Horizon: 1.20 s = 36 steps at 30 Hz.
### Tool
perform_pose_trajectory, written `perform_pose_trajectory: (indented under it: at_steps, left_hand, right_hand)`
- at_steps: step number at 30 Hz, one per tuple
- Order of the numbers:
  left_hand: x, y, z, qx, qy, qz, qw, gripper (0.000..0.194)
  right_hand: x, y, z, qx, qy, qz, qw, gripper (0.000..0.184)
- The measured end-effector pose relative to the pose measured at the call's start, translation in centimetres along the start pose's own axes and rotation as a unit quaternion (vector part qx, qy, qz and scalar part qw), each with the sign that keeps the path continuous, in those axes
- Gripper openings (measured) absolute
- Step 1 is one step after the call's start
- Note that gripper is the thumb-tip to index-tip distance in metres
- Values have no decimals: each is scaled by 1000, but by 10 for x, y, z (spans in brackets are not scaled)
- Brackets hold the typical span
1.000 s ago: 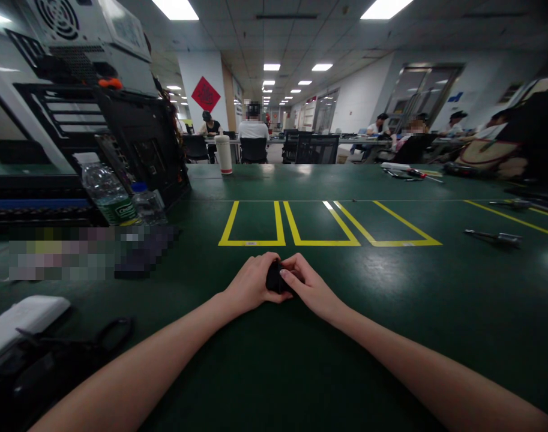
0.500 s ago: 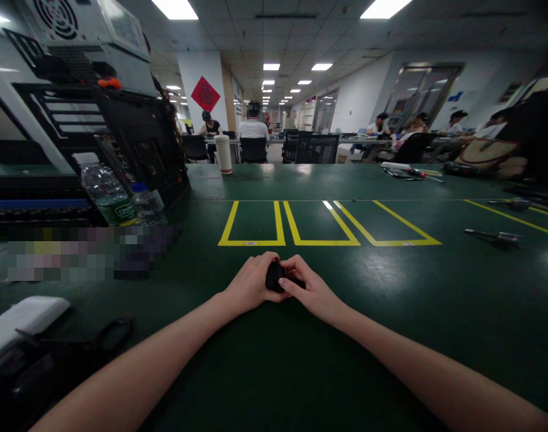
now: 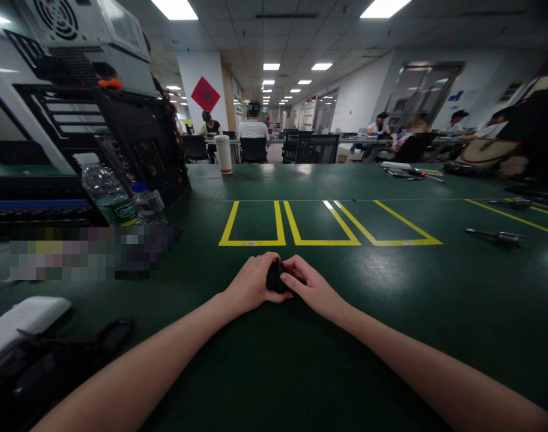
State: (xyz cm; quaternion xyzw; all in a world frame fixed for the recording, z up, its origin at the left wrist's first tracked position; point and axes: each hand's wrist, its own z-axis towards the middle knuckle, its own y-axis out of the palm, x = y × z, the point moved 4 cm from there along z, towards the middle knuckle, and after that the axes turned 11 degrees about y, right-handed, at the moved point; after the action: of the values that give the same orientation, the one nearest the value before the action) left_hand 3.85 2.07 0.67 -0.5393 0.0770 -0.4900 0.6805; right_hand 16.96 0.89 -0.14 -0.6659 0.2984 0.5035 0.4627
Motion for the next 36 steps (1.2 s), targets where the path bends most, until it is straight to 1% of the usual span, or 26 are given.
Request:
perform_pose_trajectory:
  at_steps: [3, 9, 13, 16, 20, 24, 28, 31, 33, 36]
  left_hand:
    - [1, 0, 0, -1, 0, -4, 1000, 55]
    - [1, 0, 1, 6, 10, 9, 1000, 58]
    - [-1, 0, 0, 9, 9, 13, 1000, 58]
    - [-1, 0, 0, 6, 5, 9, 1000, 58]
    - [2, -1, 0, -1, 10, 0, 1000, 54]
    - [2, -1, 0, 1, 15, 6, 1000, 54]
    - [1, 0, 0, 8, 16, 5, 1000, 57]
    - [1, -1, 0, 1, 10, 1, 1000, 56]
    - [1, -1, 0, -1, 8, 2, 1000, 55]
    - [3, -2, 0, -3, 15, 4, 1000, 55]
  right_hand:
    - [-3, 1, -2, -7, -19, 3, 1000, 15]
    - [-3, 1, -1, 21, -25, -3, 999, 14]
    - [1, 0, 3, 26, 0, 0, 1000, 19]
    - [3, 0, 4, 14, 15, -5, 1000, 20]
    - [1, 2, 0, -15, -10, 10, 1000, 17]
    - [-1, 1, -1, -4, -30, 4, 1000, 14]
    - [2, 1, 2, 10, -17, 19, 1000, 14]
    - [4, 0, 4, 11, 10, 21, 1000, 21]
    - [4, -1, 4, -1, 21, 16, 1000, 21]
    - [2, -2, 3, -41, 7, 30, 999, 17]
